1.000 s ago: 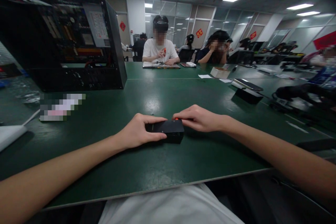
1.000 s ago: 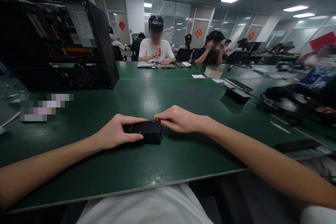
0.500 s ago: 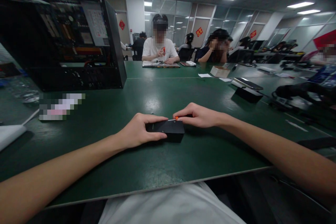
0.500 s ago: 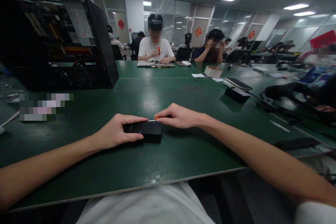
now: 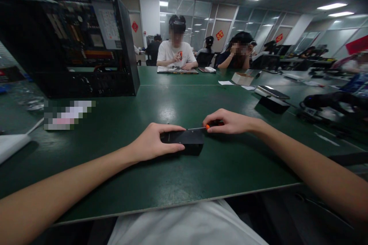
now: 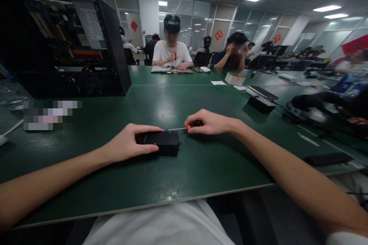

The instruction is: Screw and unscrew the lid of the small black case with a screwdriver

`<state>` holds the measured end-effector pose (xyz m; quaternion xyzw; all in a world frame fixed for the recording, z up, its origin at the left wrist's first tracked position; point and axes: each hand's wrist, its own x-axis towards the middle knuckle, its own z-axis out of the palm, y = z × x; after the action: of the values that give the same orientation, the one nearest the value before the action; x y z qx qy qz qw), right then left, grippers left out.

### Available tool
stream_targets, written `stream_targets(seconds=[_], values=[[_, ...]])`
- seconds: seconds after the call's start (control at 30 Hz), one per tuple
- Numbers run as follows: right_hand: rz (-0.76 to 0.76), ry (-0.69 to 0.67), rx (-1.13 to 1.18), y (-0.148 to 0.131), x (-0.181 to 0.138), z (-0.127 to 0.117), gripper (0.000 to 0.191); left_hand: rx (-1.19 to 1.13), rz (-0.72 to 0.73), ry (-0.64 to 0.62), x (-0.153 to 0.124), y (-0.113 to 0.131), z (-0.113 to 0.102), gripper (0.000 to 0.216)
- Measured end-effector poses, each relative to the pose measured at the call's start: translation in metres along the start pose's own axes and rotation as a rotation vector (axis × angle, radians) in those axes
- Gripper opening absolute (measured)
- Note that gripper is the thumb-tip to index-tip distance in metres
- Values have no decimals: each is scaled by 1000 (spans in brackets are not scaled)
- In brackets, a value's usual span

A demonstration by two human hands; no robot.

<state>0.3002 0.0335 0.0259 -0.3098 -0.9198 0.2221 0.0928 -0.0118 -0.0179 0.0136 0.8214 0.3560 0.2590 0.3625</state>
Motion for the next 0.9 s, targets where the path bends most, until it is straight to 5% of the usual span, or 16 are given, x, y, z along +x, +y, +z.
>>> stream_targets(seconds=[0.2,0.47,0.9], values=[[10,172,-270,-1,15,18,30,-104,13,74,4,-4,0,47],[55,196,-371,-20,27,41,31,-212,-127,263,19,-25,-7,65],[108,233,-374,-22,27,45,31,172,-144,123,26,-44,-37,43]])
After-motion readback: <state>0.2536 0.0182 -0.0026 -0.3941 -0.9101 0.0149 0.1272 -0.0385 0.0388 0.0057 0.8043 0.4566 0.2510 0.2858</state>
